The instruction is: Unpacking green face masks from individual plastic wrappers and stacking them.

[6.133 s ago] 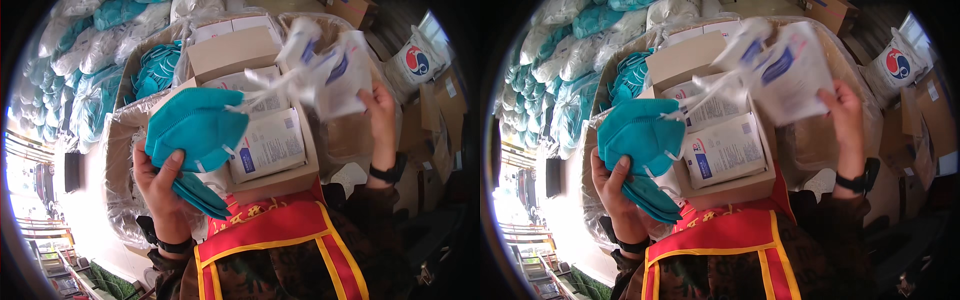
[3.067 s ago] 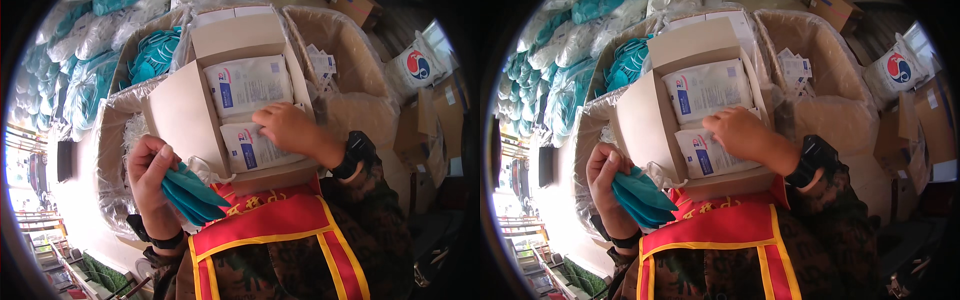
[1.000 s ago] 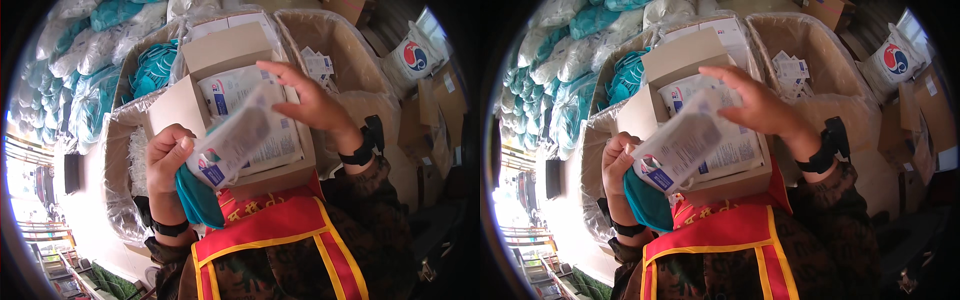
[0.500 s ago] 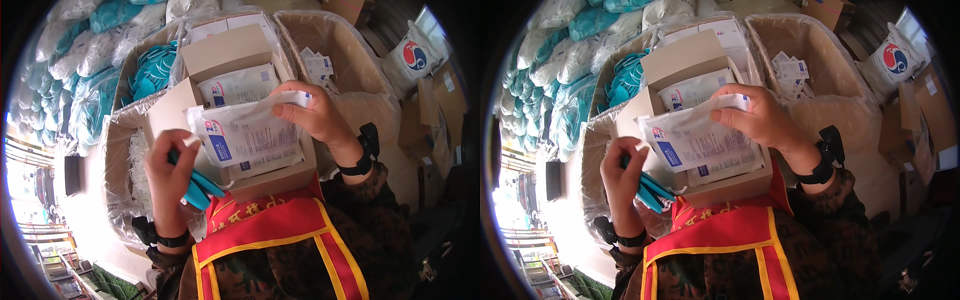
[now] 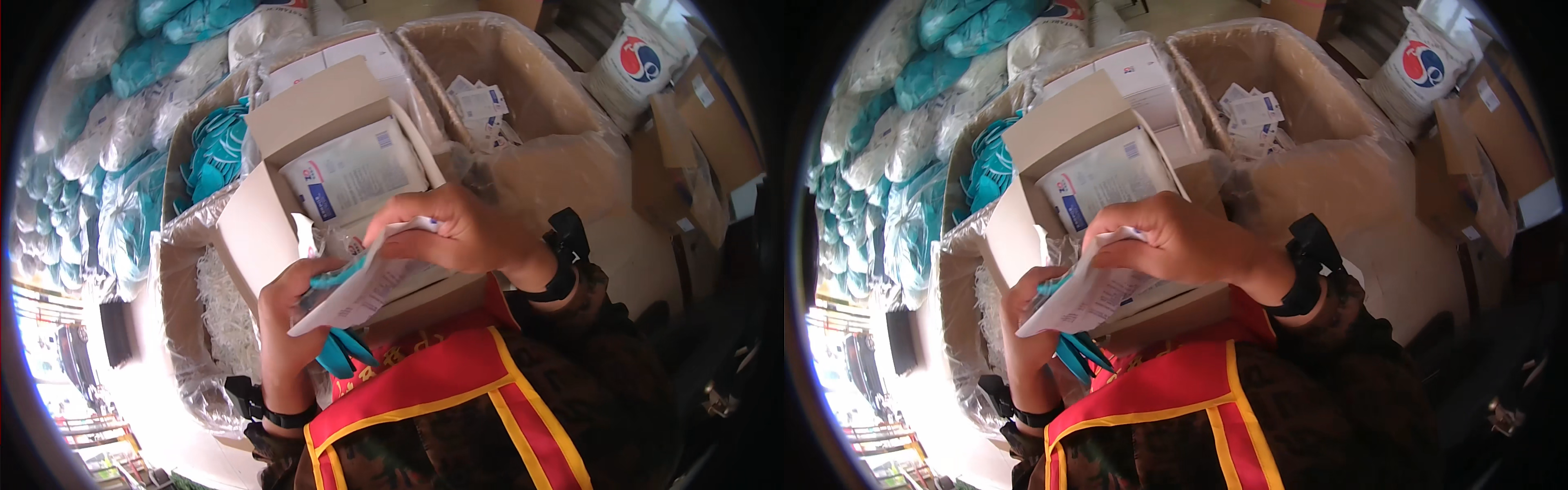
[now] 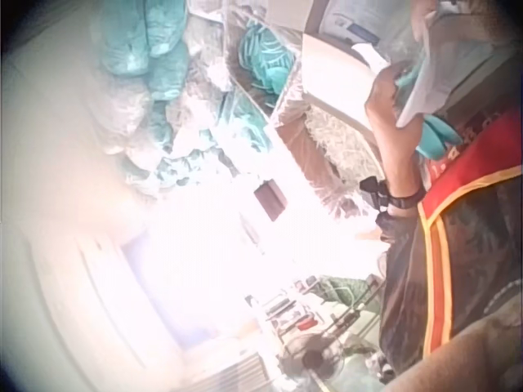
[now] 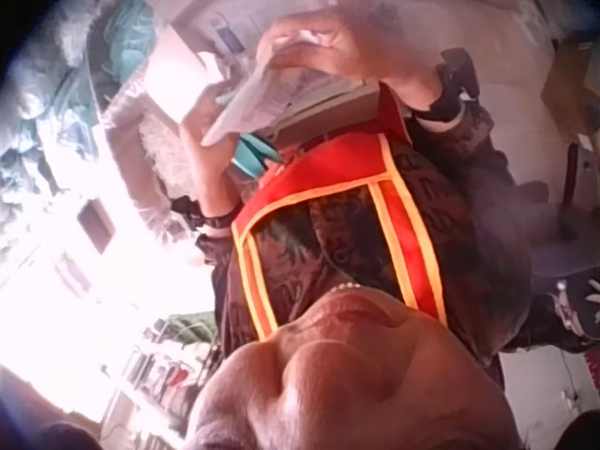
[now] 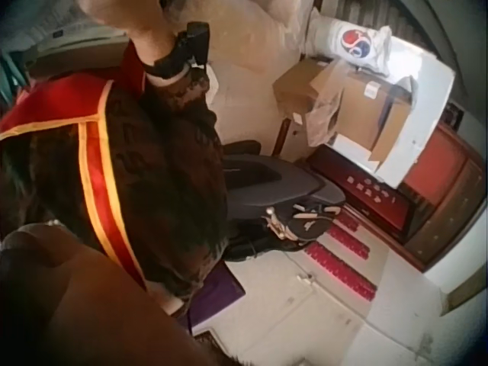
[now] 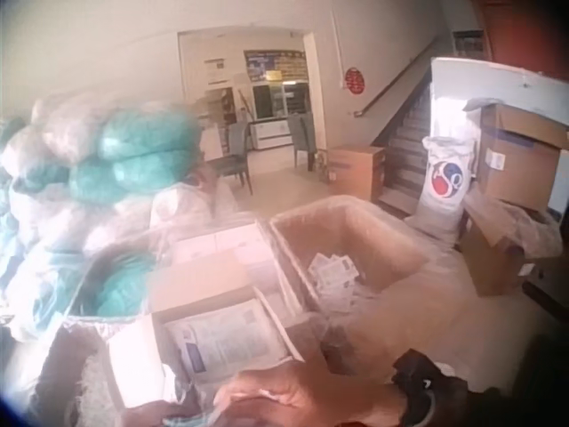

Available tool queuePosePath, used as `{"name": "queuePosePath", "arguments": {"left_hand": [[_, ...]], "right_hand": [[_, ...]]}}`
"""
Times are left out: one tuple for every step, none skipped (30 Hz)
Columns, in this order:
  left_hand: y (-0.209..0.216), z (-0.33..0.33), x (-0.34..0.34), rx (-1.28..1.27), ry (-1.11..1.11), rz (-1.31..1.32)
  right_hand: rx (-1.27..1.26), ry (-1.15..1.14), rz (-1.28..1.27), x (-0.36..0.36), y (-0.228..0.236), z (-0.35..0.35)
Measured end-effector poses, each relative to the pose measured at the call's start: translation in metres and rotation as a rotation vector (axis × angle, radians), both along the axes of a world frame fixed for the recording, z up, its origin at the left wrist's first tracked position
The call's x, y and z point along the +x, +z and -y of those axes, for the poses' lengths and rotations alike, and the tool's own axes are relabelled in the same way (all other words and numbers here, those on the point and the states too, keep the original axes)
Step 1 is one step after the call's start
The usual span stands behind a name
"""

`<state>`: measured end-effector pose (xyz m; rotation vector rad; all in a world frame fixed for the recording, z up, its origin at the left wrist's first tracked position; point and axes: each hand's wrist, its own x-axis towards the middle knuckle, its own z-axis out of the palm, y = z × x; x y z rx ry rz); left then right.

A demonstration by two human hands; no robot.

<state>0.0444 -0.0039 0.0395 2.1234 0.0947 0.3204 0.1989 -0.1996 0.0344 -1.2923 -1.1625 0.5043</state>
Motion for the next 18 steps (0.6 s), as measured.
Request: {"name": "queuePosePath", "arguments": {"left_hand": [[-0.009, -0.001, -0.001, -0.102, 0.014, 0.134], [-0.009, -0.003, -0.002, -0.102, 0.001, 0.132], [-0.008, -0.008, -0.003, -0.294, 0.100, 0.109], [-0.005, -0.010, -0.007, -0.486, 0.217, 0.087], [0.002, -0.006, -0.003, -0.542, 0.302, 0.149], [0.001, -0.010, -0.002, -0.540, 0.312, 0.150], [-0.002, -0.016, -0.002, -0.705, 0.268, 0.247], [-0.003, -0.023, -0.003, -0.868, 0.224, 0.348], [-0.004, -0.032, -0.003, -0.893, 0.222, 0.347], [-0.004, -0.033, -0.003, -0.890, 0.235, 0.350], [-0.001, -0.035, -0.003, -0.878, 0.285, 0.321], [0.001, -0.037, -0.002, -0.870, 0.329, 0.293], [0.001, -0.038, -0.001, -0.884, 0.277, 0.281], [0.001, -0.038, -0.001, -0.880, 0.289, 0.289], [0.000, -0.039, -0.001, -0.913, 0.269, 0.298], [0.000, -0.039, 0.000, -0.949, 0.245, 0.307], [0.001, -0.037, 0.001, -0.956, 0.244, 0.309], [0.003, -0.034, 0.002, -0.957, 0.249, 0.315]], "right_hand": [[-0.009, -0.049, 0.037, 0.000, -0.001, 0.000], [-0.019, -0.096, 0.074, 0.000, -0.002, 0.002], [-0.017, -0.108, 0.072, 0.003, 0.000, 0.007], [-0.065, -0.180, 0.003, 0.007, 0.005, 0.014], [-0.112, -0.249, -0.067, 0.014, 0.007, 0.019], [-0.075, -0.333, -0.154, 0.021, 0.002, 0.025], [-0.037, -0.419, -0.239, 0.030, -0.005, 0.034], [0.052, -0.476, -0.303, 0.044, -0.015, 0.045], [0.140, -0.531, -0.371, 0.060, -0.026, 0.057], [0.193, -0.640, -0.404, 0.074, -0.030, 0.070], [0.249, -0.745, -0.435, 0.090, -0.034, 0.081], [0.239, -0.811, -0.433, 0.110, -0.039, 0.096], [0.223, -0.869, -0.359, 0.128, -0.043, 0.112], [0.242, -0.932, -0.379, 0.148, -0.048, 0.124], [0.274, -0.917, -0.419, 0.171, -0.054, 0.139], [0.273, -0.909, -0.416, 0.184, -0.055, 0.148], [0.158, -0.984, -0.347, 0.195, -0.057, 0.155], [0.043, -1.058, -0.276, 0.207, -0.059, 0.164]]}}
